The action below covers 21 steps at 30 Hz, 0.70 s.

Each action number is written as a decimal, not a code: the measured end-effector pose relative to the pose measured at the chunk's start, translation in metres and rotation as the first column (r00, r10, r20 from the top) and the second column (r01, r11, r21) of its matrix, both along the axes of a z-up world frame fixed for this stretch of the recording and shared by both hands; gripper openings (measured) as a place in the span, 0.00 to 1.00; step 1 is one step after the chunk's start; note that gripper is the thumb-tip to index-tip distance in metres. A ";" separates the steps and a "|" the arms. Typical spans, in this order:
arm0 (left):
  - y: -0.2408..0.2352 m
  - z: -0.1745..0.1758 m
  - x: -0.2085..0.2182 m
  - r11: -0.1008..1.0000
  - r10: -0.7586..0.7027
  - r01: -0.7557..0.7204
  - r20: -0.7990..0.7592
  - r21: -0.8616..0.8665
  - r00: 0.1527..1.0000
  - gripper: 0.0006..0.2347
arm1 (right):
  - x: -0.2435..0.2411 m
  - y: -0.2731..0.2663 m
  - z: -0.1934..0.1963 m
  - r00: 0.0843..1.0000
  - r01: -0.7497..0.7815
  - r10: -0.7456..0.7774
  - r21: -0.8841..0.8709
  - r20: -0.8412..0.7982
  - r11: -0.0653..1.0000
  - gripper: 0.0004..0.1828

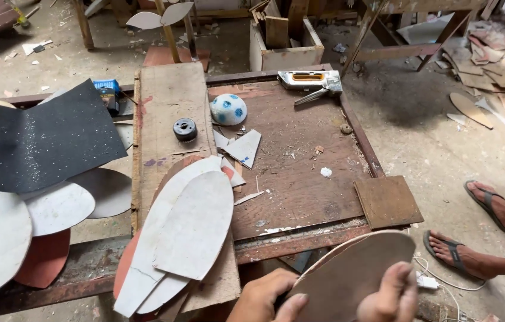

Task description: Sanding the edges of teardrop-shaped wooden pieces to smooth them out.

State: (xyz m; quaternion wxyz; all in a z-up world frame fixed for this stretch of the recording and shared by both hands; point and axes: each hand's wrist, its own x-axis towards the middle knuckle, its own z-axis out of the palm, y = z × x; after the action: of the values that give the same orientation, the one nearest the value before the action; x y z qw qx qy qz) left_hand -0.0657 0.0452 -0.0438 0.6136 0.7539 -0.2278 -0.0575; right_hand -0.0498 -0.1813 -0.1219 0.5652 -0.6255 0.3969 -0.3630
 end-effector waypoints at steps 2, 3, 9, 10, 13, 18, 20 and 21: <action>0.017 -0.021 -0.015 0.996 0.083 -0.082 0.019 -0.032 0.996 0.10 | -0.011 0.037 0.009 0.987 -0.101 0.107 -0.057 0.119 0.993 0.28; 0.028 -0.019 -0.023 0.996 0.083 -0.082 0.024 -0.038 0.996 0.10 | -0.022 0.042 0.012 0.986 -0.100 0.108 -0.063 0.123 0.993 0.28; 0.115 -0.001 -0.047 0.888 0.461 -0.456 -0.140 0.064 0.877 0.10 | -0.045 0.057 0.041 0.910 -0.370 0.288 -0.266 -0.299 0.890 0.30; 0.126 -0.012 -0.042 0.787 0.615 -0.615 -0.023 -0.051 0.788 0.11 | -0.041 0.050 0.032 0.937 -0.315 0.257 -0.250 -0.237 0.916 0.22; 0.143 0.016 -0.009 0.550 0.820 -0.835 -0.191 0.003 0.539 0.11 | -0.027 0.038 0.015 0.959 -0.227 0.165 -0.272 -0.232 0.935 0.17; 0.138 0.002 0.039 0.335 0.908 -0.906 -0.345 0.257 0.238 0.11 | 0.008 0.061 -0.001 0.946 -0.307 0.203 -0.500 -0.251 0.810 0.18; 0.149 -0.049 0.047 0.362 0.919 -0.903 -0.253 0.233 0.303 0.15 | 0.022 0.052 -0.052 0.931 -0.355 0.224 -0.571 -0.287 0.741 0.25; 0.159 -0.077 0.055 0.354 0.922 -0.907 -0.249 0.230 0.297 0.15 | 0.029 0.034 -0.077 0.931 -0.358 0.233 -0.570 -0.282 0.740 0.25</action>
State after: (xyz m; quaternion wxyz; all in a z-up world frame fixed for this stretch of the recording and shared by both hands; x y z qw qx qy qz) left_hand -0.0104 0.2041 -0.1206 0.5484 0.7402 0.3507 0.1687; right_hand -0.0209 -0.1477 -0.1987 0.3414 -0.8614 0.2056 -0.3149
